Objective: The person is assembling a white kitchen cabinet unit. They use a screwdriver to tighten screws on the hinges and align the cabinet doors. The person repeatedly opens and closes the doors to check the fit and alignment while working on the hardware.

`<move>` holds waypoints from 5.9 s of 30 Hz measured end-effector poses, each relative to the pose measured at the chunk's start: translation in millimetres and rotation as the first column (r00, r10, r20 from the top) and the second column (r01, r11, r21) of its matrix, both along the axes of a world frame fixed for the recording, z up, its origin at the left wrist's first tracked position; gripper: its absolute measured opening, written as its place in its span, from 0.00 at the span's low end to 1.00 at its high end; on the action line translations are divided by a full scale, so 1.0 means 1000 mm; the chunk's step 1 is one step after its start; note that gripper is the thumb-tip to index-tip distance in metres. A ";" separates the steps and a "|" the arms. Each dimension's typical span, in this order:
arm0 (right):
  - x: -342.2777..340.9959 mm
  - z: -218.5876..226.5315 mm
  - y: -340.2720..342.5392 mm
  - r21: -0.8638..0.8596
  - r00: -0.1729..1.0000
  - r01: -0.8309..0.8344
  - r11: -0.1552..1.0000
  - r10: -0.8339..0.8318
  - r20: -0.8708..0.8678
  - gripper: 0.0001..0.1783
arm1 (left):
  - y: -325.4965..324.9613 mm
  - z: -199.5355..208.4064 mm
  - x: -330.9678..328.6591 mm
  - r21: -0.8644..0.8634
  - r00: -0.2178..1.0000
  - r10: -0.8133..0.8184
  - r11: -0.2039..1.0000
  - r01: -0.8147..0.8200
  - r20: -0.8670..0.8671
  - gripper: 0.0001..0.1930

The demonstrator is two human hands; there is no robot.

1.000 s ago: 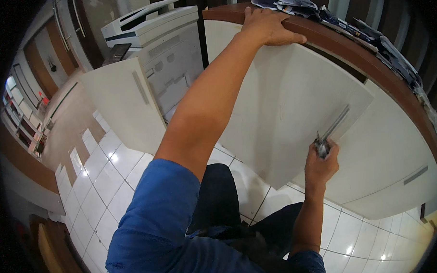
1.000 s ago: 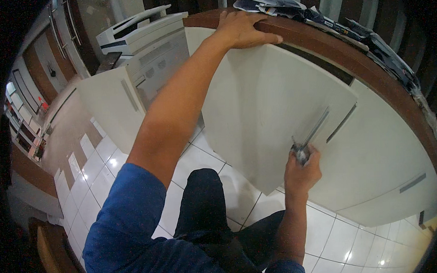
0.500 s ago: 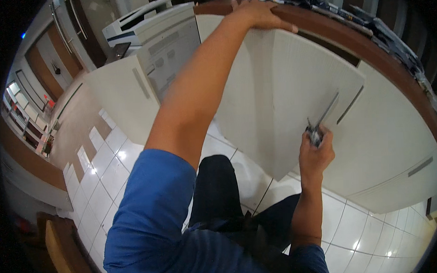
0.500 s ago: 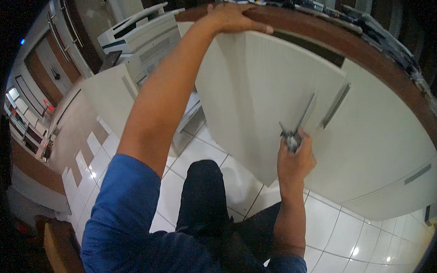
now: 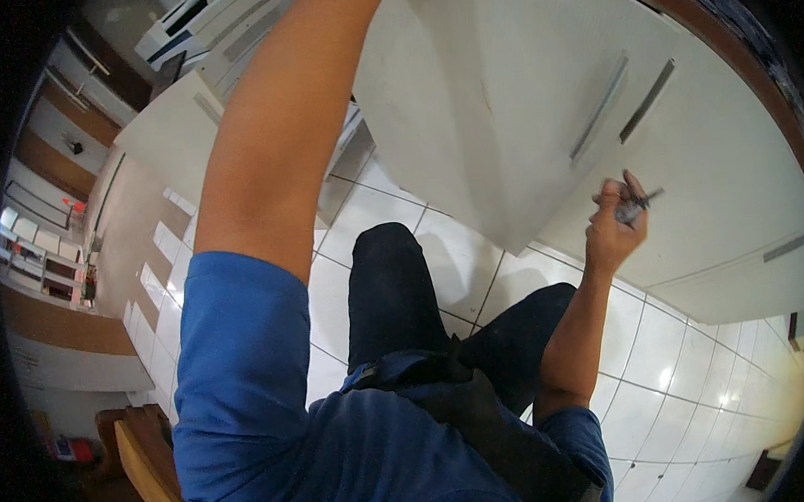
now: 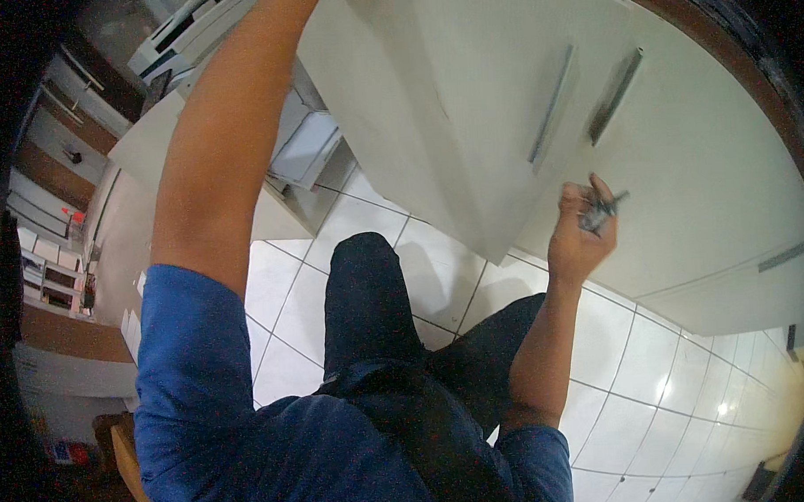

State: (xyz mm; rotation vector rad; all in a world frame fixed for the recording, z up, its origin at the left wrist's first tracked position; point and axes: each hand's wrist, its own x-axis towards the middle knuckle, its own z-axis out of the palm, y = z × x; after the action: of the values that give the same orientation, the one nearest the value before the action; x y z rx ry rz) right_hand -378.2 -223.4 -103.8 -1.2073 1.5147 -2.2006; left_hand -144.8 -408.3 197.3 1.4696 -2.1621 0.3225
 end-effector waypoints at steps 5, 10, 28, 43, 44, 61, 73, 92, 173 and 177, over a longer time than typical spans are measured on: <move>-0.008 -0.030 -0.021 0.203 0.982 -0.002 0.979 0.041 -0.185 0.19 | 0.009 -0.004 -0.006 -0.052 0.999 -0.022 0.998 0.020 -0.048 0.52; -0.005 -0.033 -0.035 0.187 0.995 0.021 0.982 -0.002 -0.100 0.16 | -0.002 -0.007 -0.011 -0.077 0.995 0.082 0.993 -0.086 -0.061 0.49; -0.001 -0.030 -0.063 0.161 0.957 0.151 0.975 -0.103 -0.270 0.14 | -0.011 -0.010 -0.005 -0.082 0.996 0.093 0.992 -0.091 0.016 0.47; 0.002 0.037 -0.106 -0.118 0.908 0.234 0.965 -0.261 -0.327 0.12 | -0.019 0.011 0.002 0.093 0.987 -0.140 0.987 0.132 0.078 0.48; 0.005 0.039 -0.105 -0.137 0.887 0.259 0.956 -0.292 -0.358 0.12 | -0.022 0.012 0.004 0.101 0.982 -0.163 0.983 0.154 0.090 0.48; 0.052 0.037 -0.004 -0.180 0.792 0.229 0.956 -0.291 -0.537 0.14 | -0.025 0.013 0.004 0.132 0.977 -0.192 0.975 0.179 0.093 0.52; 0.040 0.027 0.067 -0.136 0.942 -0.166 0.977 0.117 -0.313 0.09 | 0.004 0.018 0.009 0.219 0.990 -0.017 0.976 -0.015 0.142 0.66; 0.040 -0.178 0.015 0.570 0.610 -0.773 0.280 0.579 0.542 0.26 | 0.048 0.007 0.055 0.318 0.895 0.444 0.845 -0.431 0.035 0.66; 0.118 -0.303 -0.259 0.378 0.734 -0.654 0.655 0.430 0.525 0.17 | 0.338 -0.309 0.149 0.786 0.424 0.898 0.174 -0.594 0.122 0.35; 0.115 -0.306 -0.261 0.325 0.719 -0.664 0.673 0.455 0.526 0.18 | 0.338 -0.308 0.147 0.762 0.506 0.860 0.280 -0.584 0.071 0.30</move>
State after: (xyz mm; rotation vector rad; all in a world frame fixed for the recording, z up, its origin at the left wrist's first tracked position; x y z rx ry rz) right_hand -263.5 -484.1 -409.4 -0.8240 1.1849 -1.3941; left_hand 2.4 -70.4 -111.2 2.7121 -1.1043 -0.5751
